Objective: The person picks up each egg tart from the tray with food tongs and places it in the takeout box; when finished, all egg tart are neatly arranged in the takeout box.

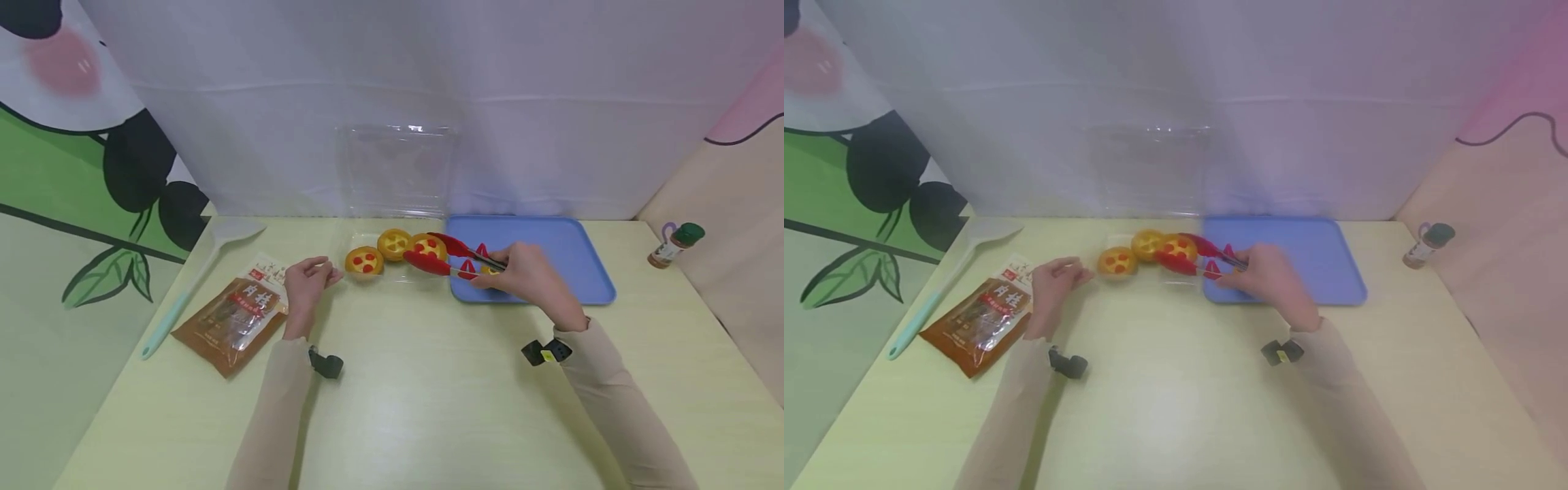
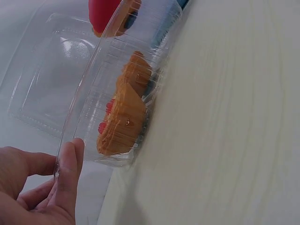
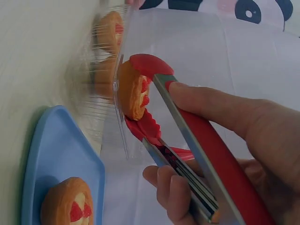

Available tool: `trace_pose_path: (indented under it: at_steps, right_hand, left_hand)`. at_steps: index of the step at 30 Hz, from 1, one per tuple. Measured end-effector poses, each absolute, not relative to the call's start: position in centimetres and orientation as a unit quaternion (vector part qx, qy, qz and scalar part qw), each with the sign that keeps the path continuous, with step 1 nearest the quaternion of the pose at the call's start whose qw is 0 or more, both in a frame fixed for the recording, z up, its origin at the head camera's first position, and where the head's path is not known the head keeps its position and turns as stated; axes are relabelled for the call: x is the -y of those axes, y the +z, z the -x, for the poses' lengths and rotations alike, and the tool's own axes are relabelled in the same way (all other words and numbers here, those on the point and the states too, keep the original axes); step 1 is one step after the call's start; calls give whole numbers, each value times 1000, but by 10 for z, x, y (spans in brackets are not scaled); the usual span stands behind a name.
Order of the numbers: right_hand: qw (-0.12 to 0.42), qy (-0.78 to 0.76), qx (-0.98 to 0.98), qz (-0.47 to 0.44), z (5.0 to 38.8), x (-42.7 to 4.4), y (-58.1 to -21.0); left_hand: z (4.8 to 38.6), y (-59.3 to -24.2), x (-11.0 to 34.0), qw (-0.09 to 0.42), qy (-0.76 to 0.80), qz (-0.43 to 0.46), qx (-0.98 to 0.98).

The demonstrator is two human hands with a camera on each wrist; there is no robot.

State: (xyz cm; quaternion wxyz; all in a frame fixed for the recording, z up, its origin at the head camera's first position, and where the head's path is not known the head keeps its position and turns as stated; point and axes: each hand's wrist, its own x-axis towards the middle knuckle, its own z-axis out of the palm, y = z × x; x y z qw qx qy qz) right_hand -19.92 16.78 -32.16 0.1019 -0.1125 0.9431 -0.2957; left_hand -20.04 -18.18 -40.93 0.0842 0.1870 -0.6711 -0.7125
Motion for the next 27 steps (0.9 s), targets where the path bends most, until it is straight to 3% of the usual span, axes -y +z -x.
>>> trace_pose_path:
  at_steps: [15,27]
  right_hand:
    - [79,-169,-970,155,214,-130,-302]
    - [45,-181,-969,161,223,-108,-326]
  left_hand:
    - [205,-406,183,81,-720,-184,664]
    - [201,-410,182,99,-706,-162,682]
